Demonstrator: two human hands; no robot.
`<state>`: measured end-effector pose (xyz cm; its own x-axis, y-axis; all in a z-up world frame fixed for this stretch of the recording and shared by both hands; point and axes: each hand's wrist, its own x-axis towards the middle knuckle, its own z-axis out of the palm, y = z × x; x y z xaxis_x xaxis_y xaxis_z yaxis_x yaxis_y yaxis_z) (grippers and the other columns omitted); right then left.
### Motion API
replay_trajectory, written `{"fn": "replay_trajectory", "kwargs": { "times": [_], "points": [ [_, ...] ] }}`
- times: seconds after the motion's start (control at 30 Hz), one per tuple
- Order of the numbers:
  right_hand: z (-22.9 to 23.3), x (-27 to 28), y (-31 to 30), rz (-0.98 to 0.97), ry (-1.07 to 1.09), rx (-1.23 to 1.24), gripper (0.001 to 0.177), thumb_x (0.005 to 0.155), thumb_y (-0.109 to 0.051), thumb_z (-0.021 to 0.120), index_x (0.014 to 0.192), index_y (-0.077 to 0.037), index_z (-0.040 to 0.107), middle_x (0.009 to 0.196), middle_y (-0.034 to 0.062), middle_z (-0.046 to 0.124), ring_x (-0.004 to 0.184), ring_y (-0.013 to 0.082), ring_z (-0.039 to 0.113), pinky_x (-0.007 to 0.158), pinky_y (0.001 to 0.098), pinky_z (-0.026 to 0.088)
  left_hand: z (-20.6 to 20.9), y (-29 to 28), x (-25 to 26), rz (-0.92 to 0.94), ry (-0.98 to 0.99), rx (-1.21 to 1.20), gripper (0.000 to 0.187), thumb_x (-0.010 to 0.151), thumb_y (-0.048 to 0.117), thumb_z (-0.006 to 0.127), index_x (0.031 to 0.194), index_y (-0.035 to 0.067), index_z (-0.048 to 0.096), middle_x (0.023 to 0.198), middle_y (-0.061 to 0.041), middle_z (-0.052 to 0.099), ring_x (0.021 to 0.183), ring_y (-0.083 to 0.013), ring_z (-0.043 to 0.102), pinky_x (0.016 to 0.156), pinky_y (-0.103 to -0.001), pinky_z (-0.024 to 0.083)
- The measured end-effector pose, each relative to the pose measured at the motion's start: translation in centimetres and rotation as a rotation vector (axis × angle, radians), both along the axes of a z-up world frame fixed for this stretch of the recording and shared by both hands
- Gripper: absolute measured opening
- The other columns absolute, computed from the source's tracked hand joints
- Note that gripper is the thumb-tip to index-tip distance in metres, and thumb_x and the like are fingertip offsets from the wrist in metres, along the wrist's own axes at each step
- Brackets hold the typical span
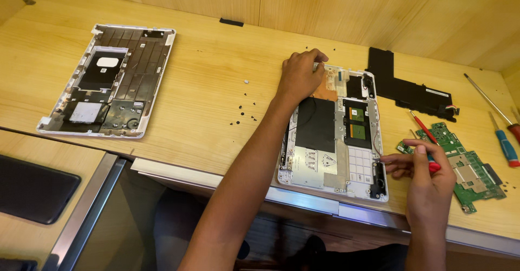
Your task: The person uses a screwdriver to remove screws from the internal frame of a disassembled laptop. They then detach a small circuit board and place it on the workbench.
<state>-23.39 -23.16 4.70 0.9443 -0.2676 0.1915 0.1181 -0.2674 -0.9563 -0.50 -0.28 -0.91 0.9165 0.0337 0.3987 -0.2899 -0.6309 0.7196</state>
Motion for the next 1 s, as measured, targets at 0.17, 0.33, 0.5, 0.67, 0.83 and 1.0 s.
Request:
{"fn": "replay_trajectory", "kwargs": {
  "times": [0.17, 0.33, 0.5, 0.67, 0.83, 1.0],
  "points": [
    [0.09, 0.00, 0.00, -0.005, 0.010, -0.014, 0.022, 0.122, -0.017, 0.040, 0.118, -0.001, 0.056, 0.090, 0.0256, 0.071, 0.068, 0.0251, 0.063, 0.064, 0.0287, 0.046, -0.21, 0.02, 0.05, -0.011, -0.024, 0.025, 0.019, 0.090, 0.021, 0.059, 0.103, 0.023, 0.072, 0.105, 0.007, 0.078, 0.107, -0.0276, 0.066, 0.094, -0.049, 0.045],
    [-0.16, 0.06, -0.31, 0.004, -0.001, -0.004, 0.023, 0.121, -0.017, 0.042, 0.118, -0.001, 0.058, 0.087, 0.0245, 0.070, 0.068, 0.0243, 0.063, 0.064, 0.0289, 0.046, 0.12, 0.04, -0.22, -0.014, -0.017, 0.032, 0.022, 0.089, 0.022, 0.055, 0.100, 0.025, 0.073, 0.103, 0.005, 0.077, 0.108, -0.0267, 0.064, 0.095, -0.048, 0.043],
    [0.52, -0.04, -0.04, -0.018, 0.015, 0.005, 0.023, 0.119, -0.016, 0.043, 0.115, -0.002, 0.061, 0.083, 0.0234, 0.071, 0.068, 0.0233, 0.064, 0.064, 0.0280, 0.047, 0.48, 0.10, -0.44, -0.024, -0.015, 0.032, 0.021, 0.088, 0.022, 0.056, 0.100, 0.025, 0.073, 0.105, 0.009, 0.078, 0.108, -0.0264, 0.064, 0.095, -0.048, 0.044],
    [0.46, 0.14, -0.30, -0.017, 0.025, 0.020, 0.024, 0.118, -0.019, 0.043, 0.114, -0.003, 0.060, 0.083, 0.0230, 0.072, 0.067, 0.0231, 0.064, 0.063, 0.0274, 0.047, 0.44, 0.02, -0.40, -0.025, -0.004, 0.037, 0.024, 0.089, 0.021, 0.054, 0.101, 0.026, 0.074, 0.106, 0.010, 0.078, 0.108, -0.0258, 0.064, 0.095, -0.047, 0.044],
    [0.32, 0.19, -0.27, -0.009, 0.020, 0.009, 0.024, 0.118, -0.017, 0.042, 0.115, -0.002, 0.059, 0.083, 0.0235, 0.072, 0.067, 0.0239, 0.064, 0.063, 0.0286, 0.046, 0.72, 0.22, -0.67, -0.032, 0.019, 0.041, 0.022, 0.090, 0.022, 0.055, 0.103, 0.024, 0.073, 0.108, 0.007, 0.077, 0.110, -0.0283, 0.062, 0.097, -0.049, 0.043],
    [0.28, 0.25, -0.27, -0.023, 0.029, 0.022, 0.024, 0.117, -0.018, 0.043, 0.114, -0.002, 0.060, 0.083, 0.0241, 0.072, 0.067, 0.0237, 0.064, 0.064, 0.0284, 0.047, 0.37, 0.52, -0.30, -0.045, 0.017, -0.005, 0.022, 0.091, 0.021, 0.057, 0.104, 0.026, 0.074, 0.110, 0.008, 0.077, 0.113, -0.0242, 0.064, 0.098, -0.046, 0.043]
  ]
}}
